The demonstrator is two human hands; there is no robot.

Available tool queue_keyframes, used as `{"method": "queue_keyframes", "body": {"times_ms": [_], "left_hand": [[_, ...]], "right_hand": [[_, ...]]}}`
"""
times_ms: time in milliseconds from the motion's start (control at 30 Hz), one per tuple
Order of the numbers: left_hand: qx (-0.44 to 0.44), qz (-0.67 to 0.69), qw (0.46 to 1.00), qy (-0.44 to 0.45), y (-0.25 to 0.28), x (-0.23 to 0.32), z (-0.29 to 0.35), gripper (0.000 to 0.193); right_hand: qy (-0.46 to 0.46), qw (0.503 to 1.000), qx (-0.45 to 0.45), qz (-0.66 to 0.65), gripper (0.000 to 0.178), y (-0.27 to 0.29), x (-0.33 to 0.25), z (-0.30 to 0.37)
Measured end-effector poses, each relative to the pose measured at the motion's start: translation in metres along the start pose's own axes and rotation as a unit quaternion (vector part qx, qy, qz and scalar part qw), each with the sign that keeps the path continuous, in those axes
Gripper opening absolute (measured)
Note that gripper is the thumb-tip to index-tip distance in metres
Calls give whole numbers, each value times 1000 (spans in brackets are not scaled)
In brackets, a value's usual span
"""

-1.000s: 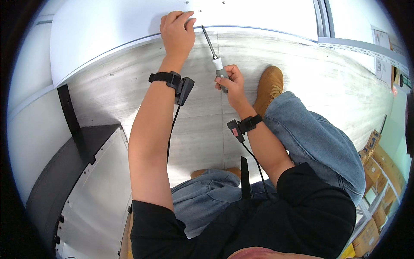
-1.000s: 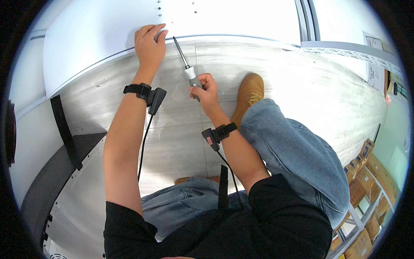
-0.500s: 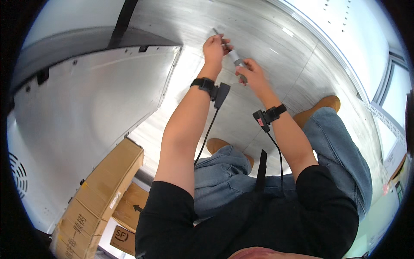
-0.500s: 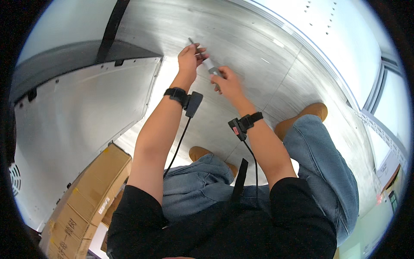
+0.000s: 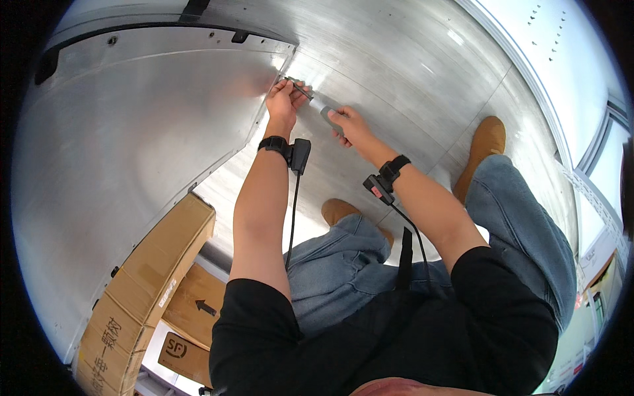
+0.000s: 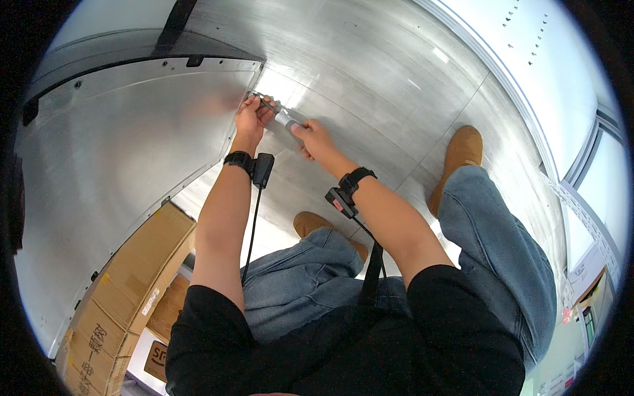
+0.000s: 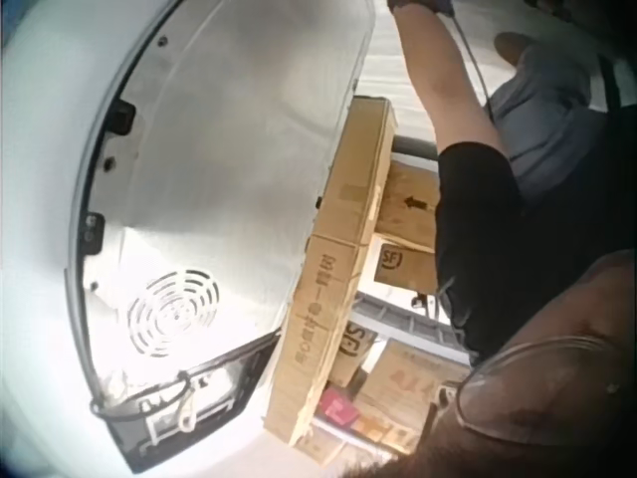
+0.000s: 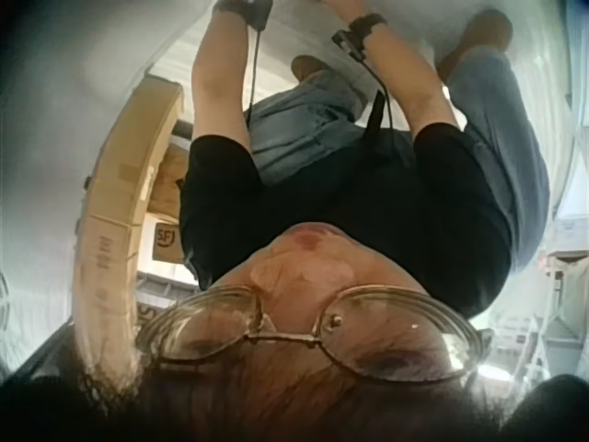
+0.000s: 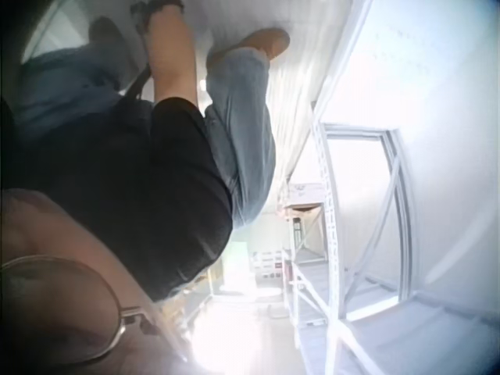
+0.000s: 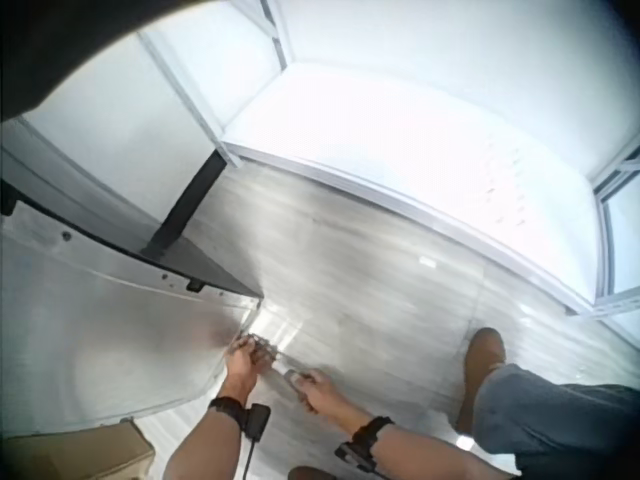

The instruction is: The person uses a screwdriver to fasten screws into the back panel of a white electronic device. After securing the panel, the person wipes the device's exterior with a blue cloth.

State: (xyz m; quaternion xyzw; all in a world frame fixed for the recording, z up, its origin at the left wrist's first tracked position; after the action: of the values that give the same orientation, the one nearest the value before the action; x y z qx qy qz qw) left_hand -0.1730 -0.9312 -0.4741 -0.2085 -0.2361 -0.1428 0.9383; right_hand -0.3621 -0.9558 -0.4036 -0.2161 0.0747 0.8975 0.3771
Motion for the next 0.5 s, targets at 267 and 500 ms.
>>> {"method": "queue_keyframes", "body": {"times_ms": [267,500], "left_hand": [[13,18,999,-40,9,1,-5,11],[-20,44,998,-28,12,1,-10,16]], "right_hand": [[13,1000,1,1,33,6,-5,-1],[29,1000,-8,2,31,7,-10,-3]]}}
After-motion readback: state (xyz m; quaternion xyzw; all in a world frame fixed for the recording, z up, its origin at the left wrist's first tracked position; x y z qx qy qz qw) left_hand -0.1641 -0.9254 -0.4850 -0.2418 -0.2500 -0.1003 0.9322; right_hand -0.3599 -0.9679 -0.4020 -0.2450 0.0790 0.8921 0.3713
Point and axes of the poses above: each hand's wrist, its own z-axis away from the middle knuckle, its own y-axis out of the back of the hand, x = y × z, the point moved 8 cm from there along -z, towards the middle knuckle, and after that the axes turned 10 degrees about z, right-handed, at the moved point
